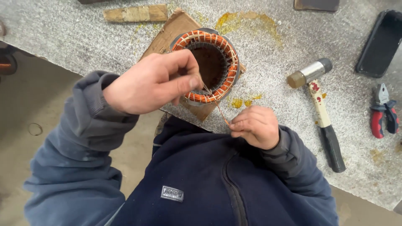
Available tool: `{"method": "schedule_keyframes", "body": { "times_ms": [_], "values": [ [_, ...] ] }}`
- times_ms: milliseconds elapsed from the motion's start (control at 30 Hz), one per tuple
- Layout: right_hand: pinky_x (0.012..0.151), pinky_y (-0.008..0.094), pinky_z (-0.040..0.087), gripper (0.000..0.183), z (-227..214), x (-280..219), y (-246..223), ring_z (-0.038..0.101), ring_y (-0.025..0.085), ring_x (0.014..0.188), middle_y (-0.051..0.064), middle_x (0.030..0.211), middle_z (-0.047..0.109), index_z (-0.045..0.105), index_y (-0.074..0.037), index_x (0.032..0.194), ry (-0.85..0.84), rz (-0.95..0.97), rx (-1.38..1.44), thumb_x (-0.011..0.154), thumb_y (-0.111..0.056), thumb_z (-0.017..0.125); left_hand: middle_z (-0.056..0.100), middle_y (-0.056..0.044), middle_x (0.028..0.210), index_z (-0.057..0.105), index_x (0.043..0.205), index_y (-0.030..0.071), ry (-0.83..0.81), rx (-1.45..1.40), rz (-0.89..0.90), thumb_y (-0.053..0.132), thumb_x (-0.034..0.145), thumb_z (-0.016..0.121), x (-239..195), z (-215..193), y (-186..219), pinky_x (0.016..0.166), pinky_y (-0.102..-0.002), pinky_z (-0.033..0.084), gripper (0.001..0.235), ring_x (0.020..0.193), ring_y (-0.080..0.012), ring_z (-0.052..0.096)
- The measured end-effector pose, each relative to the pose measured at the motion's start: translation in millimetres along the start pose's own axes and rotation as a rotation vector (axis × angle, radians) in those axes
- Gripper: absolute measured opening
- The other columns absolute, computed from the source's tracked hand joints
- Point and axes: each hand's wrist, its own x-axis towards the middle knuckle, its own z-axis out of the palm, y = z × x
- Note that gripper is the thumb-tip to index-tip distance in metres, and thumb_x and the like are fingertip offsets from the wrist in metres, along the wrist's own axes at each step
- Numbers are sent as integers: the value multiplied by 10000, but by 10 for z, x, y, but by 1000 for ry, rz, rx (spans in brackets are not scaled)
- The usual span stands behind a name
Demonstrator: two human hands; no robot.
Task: Repairing an electric motor by winding wires into the stator slots and seating them with a mallet.
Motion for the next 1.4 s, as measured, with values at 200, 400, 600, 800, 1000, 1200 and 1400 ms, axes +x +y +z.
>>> {"method": "schedule_keyframes", "body": {
  "times_ms": [200, 400, 600, 800, 1000, 1200, 1400],
  "values": [
    [718, 343, 577, 236, -10, 17, -57, 727, 223, 813, 54, 903, 736, 699, -68, 927, -32, -81, -93, 782, -157, 863, 674, -62, 749, 620, 1012, 69, -73, 295, 1, 182, 989, 647, 104, 29, 96, 602, -322, 507, 118, 632, -177, 646],
    [716, 342, 576, 243, 3, -12, -28, 711, 218, 800, 50, 897, 722, 706, -61, 936, -32, -118, -187, 802, -184, 867, 727, -109, 918, 621, 1107, 107, 61, 554, 324, 136, 1015, 632, 311, 171, 53, 710, -437, 529, 98, 840, -338, 700],
    [719, 347, 569, 259, 9, -26, 56, 707, 224, 815, 59, 930, 727, 704, -55, 966, -89, -162, -198, 820, -195, 865, 721, -105, 923, 579, 1221, 114, 89, 537, 363, 117, 1022, 648, 316, 113, -33, 714, -435, 532, 211, 844, -332, 714],
    [750, 351, 587, 222, -185, -213, -16, 730, 237, 865, 78, 1001, 734, 672, -62, 956, -162, -144, 11, 876, -202, 825, 718, -83, 900, 588, 1201, 109, 82, 399, 251, 108, 995, 664, 175, 119, -61, 702, -403, 543, 220, 828, -289, 730],
    [691, 330, 587, 228, -375, 123, -96, 754, 210, 805, 115, 1032, 768, 633, -108, 861, -162, 45, 194, 830, -249, 809, 707, -101, 932, 575, 1206, 97, 68, 367, 352, 113, 1011, 664, 169, 150, -49, 732, -424, 528, 215, 862, -330, 706],
    [740, 287, 636, 99, -176, 709, -378, 782, 144, 815, 76, 920, 775, 692, -11, 1019, -120, 576, 413, 942, -64, 724, 708, -96, 943, 570, 1163, 103, 87, 364, 400, 118, 1015, 659, 141, 157, -30, 743, -432, 527, 174, 892, -337, 704],
    [823, 296, 623, 187, -88, 671, -360, 744, 153, 925, 117, 1010, 745, 589, 24, 1137, -42, 786, 732, 970, 53, 671, 703, -78, 891, 570, 1110, 109, 49, 276, 338, 126, 1000, 649, 143, 148, -82, 713, -422, 526, 136, 860, -313, 716]
  ]
}}
